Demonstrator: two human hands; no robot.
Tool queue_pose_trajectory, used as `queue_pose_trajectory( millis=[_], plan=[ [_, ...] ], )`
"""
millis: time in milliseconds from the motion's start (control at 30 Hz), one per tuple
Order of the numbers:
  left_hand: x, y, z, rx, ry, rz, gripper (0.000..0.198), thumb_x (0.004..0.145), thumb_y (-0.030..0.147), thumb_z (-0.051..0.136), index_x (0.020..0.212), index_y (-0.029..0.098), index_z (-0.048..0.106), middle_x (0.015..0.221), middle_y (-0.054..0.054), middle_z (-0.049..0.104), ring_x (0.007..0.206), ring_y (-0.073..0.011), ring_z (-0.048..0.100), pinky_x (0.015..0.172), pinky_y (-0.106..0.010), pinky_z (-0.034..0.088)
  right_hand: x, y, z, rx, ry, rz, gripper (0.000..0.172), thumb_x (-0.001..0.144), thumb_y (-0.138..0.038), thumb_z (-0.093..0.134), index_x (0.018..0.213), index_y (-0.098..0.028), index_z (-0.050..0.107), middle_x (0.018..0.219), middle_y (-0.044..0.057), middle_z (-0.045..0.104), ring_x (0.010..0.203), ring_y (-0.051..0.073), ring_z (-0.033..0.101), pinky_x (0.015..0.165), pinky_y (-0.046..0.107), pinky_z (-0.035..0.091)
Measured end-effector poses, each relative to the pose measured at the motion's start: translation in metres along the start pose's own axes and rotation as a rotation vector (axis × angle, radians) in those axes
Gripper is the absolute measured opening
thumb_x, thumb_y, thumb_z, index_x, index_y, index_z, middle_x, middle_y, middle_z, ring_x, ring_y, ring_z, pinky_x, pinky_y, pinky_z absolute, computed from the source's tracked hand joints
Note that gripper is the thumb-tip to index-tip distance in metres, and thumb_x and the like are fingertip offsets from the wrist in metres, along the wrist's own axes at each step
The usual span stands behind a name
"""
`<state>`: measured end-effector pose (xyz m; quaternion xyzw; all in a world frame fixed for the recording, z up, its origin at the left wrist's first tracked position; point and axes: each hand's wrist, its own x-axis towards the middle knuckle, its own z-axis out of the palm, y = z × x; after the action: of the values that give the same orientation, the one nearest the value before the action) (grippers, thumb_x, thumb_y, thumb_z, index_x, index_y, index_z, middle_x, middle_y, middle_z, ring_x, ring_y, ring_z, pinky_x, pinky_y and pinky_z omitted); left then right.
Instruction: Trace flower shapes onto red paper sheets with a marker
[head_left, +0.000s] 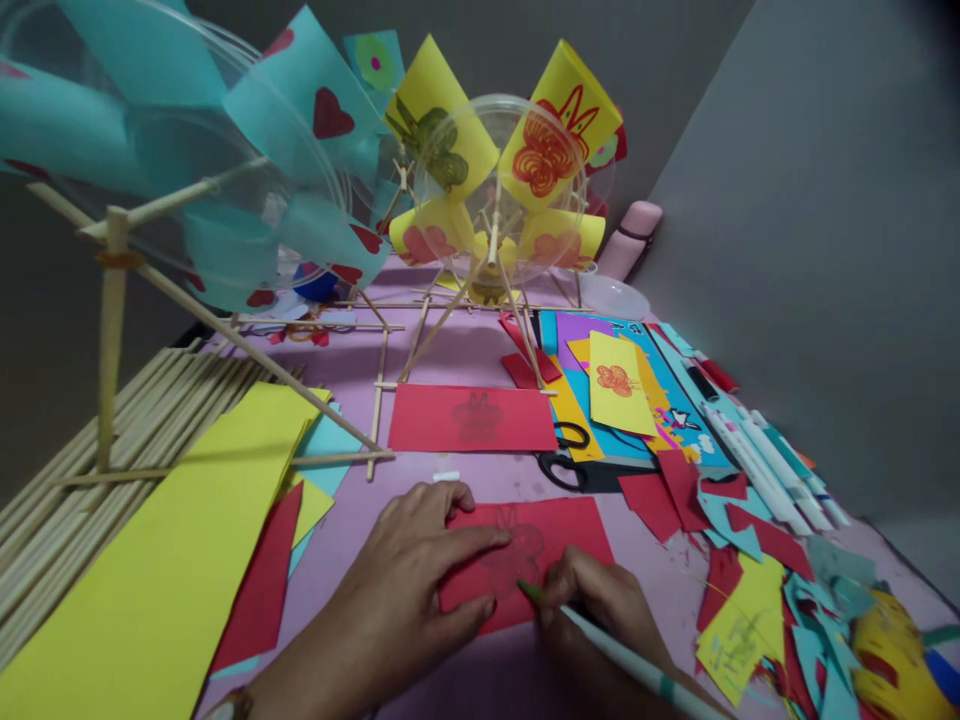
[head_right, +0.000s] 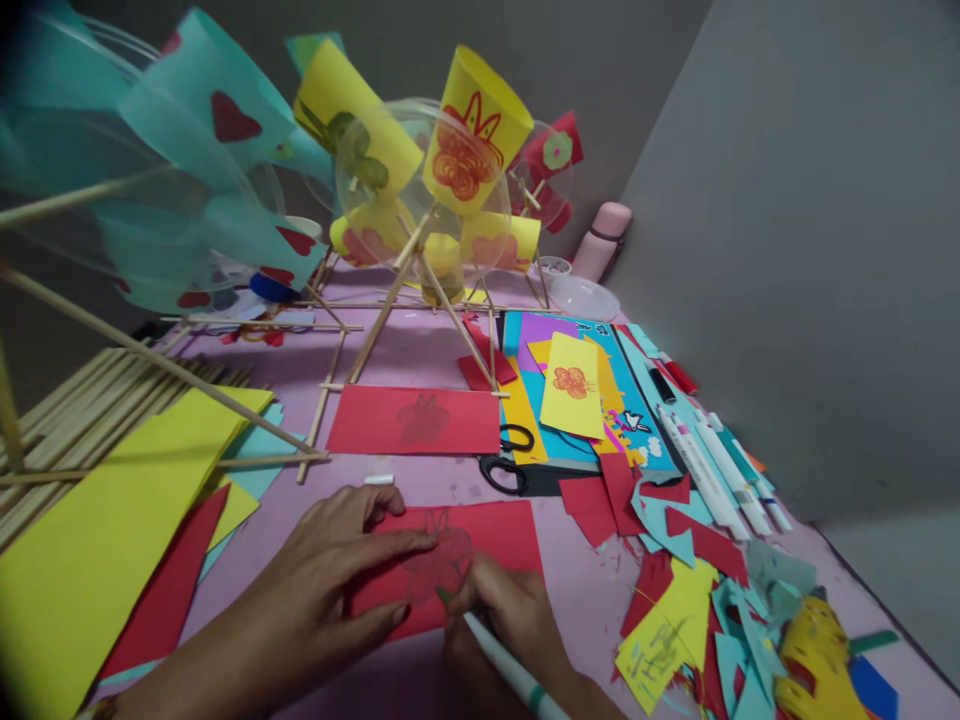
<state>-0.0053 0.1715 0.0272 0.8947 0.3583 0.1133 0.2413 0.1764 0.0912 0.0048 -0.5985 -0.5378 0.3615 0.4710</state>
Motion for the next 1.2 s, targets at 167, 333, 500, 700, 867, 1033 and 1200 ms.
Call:
queue_pose_trajectory(
  millis=[167,333,500,700,867,1033,1200],
  plan=[
    [-0.001,-0.003,0.002,-0.003,0.011,0.019,0.049,0.075,0.026,0.065,0.121,0.04,0.056,0.124,-0.004,0.047,0.115,-0.0302,0.041,0.091,-0.048,0.037,0.0,-0.004,-0.005,0.183,0.195,0.231,0.011,0.064,-0.024,0.052,0.058,-0.022,0.043,0.049,-0.006,0.038,0.047,0.011,0.034,0.043,0.021,0.025],
    [-0.001,-0.003,0.0,-0.011,-0.005,0.011,0.05,0.076,0.027,0.064,0.123,0.041,0.054,0.124,-0.004,0.047,0.114,-0.0299,0.041,0.091,-0.049,0.037,-0.002,-0.003,-0.004,0.077,0.129,0.167,0.011,0.062,-0.023,0.048,0.055,-0.023,0.04,0.045,-0.009,0.03,0.042,0.009,0.024,0.043,0.024,0.017],
    [0.0,0.0,-0.002,-0.017,0.008,0.018,0.048,0.075,0.026,0.064,0.12,0.04,0.057,0.122,-0.005,0.047,0.112,-0.0297,0.042,0.09,-0.048,0.038,-0.003,-0.004,-0.006,0.012,0.101,0.116,0.009,0.064,-0.022,0.045,0.057,-0.024,0.039,0.045,-0.01,0.029,0.041,0.009,0.023,0.043,0.024,0.017],
    [0.002,-0.003,0.001,-0.02,0.024,0.033,0.047,0.076,0.027,0.064,0.121,0.04,0.056,0.121,-0.005,0.047,0.111,-0.0299,0.042,0.089,-0.048,0.038,-0.002,0.002,-0.005,-0.027,0.119,0.087,0.009,0.066,-0.023,0.043,0.058,-0.024,0.039,0.046,-0.009,0.031,0.042,0.009,0.025,0.042,0.024,0.019],
    [0.002,-0.002,0.001,-0.026,0.021,0.029,0.047,0.074,0.025,0.065,0.119,0.039,0.057,0.121,-0.004,0.046,0.11,-0.0286,0.042,0.089,-0.046,0.038,0.001,0.009,-0.002,-0.049,0.119,-0.028,0.01,0.066,-0.022,0.043,0.057,-0.024,0.038,0.044,-0.009,0.031,0.038,0.009,0.026,0.037,0.022,0.019],
    [0.001,-0.001,0.0,-0.033,0.015,0.022,0.047,0.075,0.026,0.065,0.119,0.039,0.057,0.12,-0.004,0.046,0.11,-0.0287,0.042,0.09,-0.046,0.037,0.004,0.003,-0.006,-0.151,0.037,-0.026,0.009,0.067,-0.02,0.042,0.059,-0.024,0.038,0.044,-0.009,0.033,0.037,0.009,0.031,0.037,0.021,0.023],
    [0.0,-0.001,0.001,-0.029,0.013,0.019,0.047,0.075,0.026,0.064,0.12,0.04,0.056,0.121,-0.004,0.046,0.111,-0.0292,0.041,0.091,-0.047,0.036,0.005,0.0,-0.01,-0.229,-0.036,-0.001,0.009,0.066,-0.017,0.042,0.061,-0.023,0.039,0.045,-0.009,0.035,0.038,0.009,0.033,0.039,0.021,0.025]
  ],
)
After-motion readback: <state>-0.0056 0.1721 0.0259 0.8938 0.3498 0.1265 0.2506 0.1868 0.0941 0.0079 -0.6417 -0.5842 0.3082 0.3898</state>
